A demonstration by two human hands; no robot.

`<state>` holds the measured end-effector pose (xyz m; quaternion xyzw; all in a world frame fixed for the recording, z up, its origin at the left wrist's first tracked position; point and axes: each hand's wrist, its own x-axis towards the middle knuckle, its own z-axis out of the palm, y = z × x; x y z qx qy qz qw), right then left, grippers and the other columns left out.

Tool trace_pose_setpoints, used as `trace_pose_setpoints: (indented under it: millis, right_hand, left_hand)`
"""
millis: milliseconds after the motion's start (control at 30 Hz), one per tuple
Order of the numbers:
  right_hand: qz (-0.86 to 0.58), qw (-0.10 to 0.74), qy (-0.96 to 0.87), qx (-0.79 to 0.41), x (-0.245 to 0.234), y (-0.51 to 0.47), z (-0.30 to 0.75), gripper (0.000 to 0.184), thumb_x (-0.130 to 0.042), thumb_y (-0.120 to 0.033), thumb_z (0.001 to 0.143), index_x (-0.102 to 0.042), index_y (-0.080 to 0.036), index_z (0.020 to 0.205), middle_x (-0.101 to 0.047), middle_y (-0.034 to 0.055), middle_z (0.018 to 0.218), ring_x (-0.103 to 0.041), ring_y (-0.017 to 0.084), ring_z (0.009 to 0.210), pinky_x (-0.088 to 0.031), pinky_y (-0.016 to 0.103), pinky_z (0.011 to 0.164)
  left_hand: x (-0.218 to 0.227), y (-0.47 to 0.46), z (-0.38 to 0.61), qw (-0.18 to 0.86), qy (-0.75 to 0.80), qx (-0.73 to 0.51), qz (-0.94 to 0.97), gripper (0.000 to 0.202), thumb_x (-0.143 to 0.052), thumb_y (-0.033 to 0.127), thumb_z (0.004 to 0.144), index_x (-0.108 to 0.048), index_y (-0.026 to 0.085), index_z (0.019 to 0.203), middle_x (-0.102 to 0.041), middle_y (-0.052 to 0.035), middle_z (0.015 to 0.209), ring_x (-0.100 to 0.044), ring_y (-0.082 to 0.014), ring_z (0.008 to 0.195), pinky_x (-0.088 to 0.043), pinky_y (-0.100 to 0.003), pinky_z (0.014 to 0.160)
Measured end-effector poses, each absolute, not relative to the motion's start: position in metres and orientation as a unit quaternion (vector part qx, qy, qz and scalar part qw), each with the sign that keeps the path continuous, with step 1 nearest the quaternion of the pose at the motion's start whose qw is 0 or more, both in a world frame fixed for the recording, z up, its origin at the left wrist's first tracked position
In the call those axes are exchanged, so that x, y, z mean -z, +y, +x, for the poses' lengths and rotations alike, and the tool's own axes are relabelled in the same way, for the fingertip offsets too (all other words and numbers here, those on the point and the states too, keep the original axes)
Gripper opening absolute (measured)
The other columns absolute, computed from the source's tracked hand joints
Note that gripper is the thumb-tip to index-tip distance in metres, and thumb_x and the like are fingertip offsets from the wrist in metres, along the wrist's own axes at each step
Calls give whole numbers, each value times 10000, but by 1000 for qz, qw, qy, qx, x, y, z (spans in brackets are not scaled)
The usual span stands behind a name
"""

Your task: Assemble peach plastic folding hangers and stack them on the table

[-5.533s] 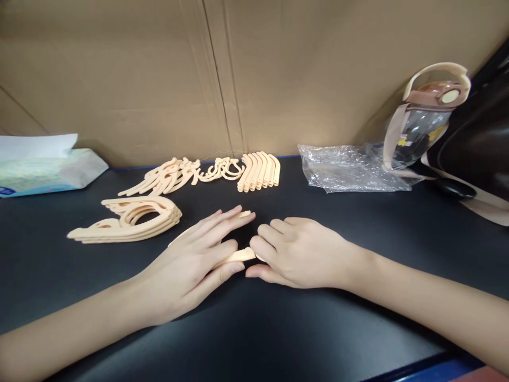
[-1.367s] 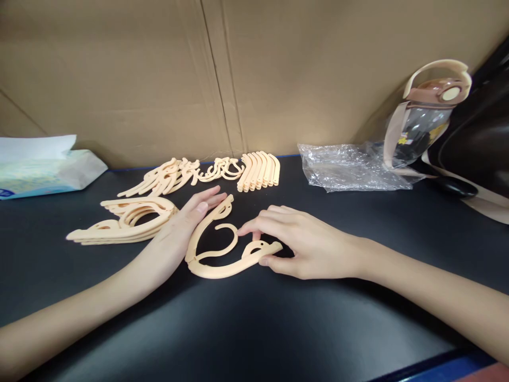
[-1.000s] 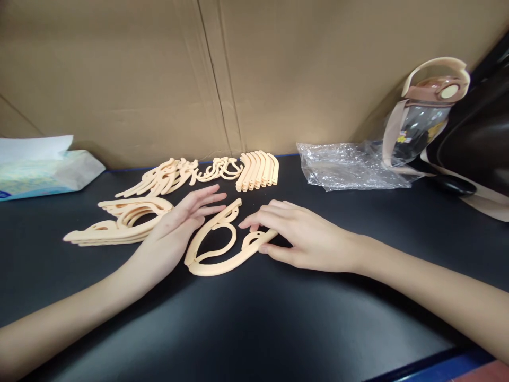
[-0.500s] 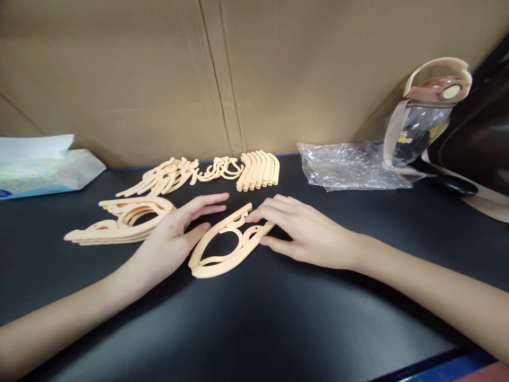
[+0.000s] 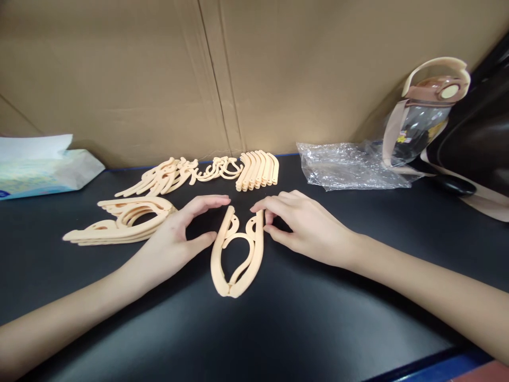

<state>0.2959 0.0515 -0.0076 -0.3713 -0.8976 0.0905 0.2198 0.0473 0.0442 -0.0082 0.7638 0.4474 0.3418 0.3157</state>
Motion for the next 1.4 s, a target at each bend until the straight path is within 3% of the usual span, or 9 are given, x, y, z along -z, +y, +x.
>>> trace_pose_setpoints:
  millis: [300, 433, 600, 700, 833, 1067, 1233, 1400]
  right_hand:
    - [-337, 247, -904, -94, -1, 50, 297, 235, -550, -254, 943, -593, -215, 1171, -716, 4, 898, -631, 175, 878, -439, 344, 858]
    - [-350, 221, -895, -167, -5, 47, 297, 246, -538, -340, 954, -610, -235, 1164, -710, 32, 1068, -620, 202, 981, -450, 355, 866]
    - [-337, 191, -868, -312, -7, 45, 294, 307, -495, -411, 981, -592, -245, 1221, -679, 26, 1136, -614, 188, 1015, -462, 338, 877]
    - [-345, 233, -833, -365, -5, 47, 294, 288, -473, -404, 993, -610, -227, 1174, -681, 29, 1118, -634, 172, 981, -479, 319, 858]
    - [-400, 278, -807, -335, -4, 53, 298, 279, -545, -427, 946, -638, -209, 1093, -676, 46, 1083, -615, 191, 984, -477, 334, 850]
    - [-435, 235, -771, -401, -10, 61, 305, 289, -611, -468, 886, -652, -184, 923, -595, -21, 771, -516, 124, 692, -398, 267, 634]
    - [-407, 246, -699, -534, -14, 56, 301, 316, -686, -446, 839, -587, -168, 726, -507, -46, 665, -449, 84, 605, -354, 219, 540]
    - [-402, 240, -611, -639, -17, 46, 294, 322, -752, -433, 786, -597, -162, 705, -560, -38, 651, -528, 84, 571, -472, 224, 550]
  left_hand:
    - [14, 38, 46, 242, 383, -278, 847, 541, -561, 200, 794, -491, 263, 1327, -383, -59, 1515, -314, -237, 1426, -280, -494, 1179]
    - [13, 36, 46, 243, 367, -234, 867, 649, -637, 250, 792, -413, 238, 1401, -324, -96, 1562, -245, -259, 1466, -261, -504, 1188]
    - [14, 33, 47, 224, 368, -201, 880, 886, -738, 489, 746, -301, 244, 1477, -362, -114, 1556, -340, -344, 1409, -307, -575, 1134]
    - [10, 30, 50, 207, 369, -183, 887, 774, -713, 434, 784, -357, 233, 1440, -502, -113, 1448, -456, -334, 1304, -355, -536, 1090]
    - [5, 26, 53, 164, 360, -197, 897, 755, -702, 404, 797, -353, 207, 1436, -606, -101, 1279, -551, -294, 1124, -442, -453, 959]
    - [-5, 23, 52, -36, 360, -215, 907, 646, -639, 304, 848, -366, 120, 1404, -577, -123, 1313, -549, -270, 1149, -407, -372, 931]
    - [-14, 16, 45, -86, 365, -207, 904, 557, -596, 296, 883, -392, 134, 1375, -570, -119, 1320, -546, -258, 1166, -383, -346, 943]
    - [-15, 10, 32, -91, 344, -205, 912, 562, -609, 290, 871, -402, 148, 1373, -562, -113, 1333, -543, -261, 1145, -361, -349, 978]
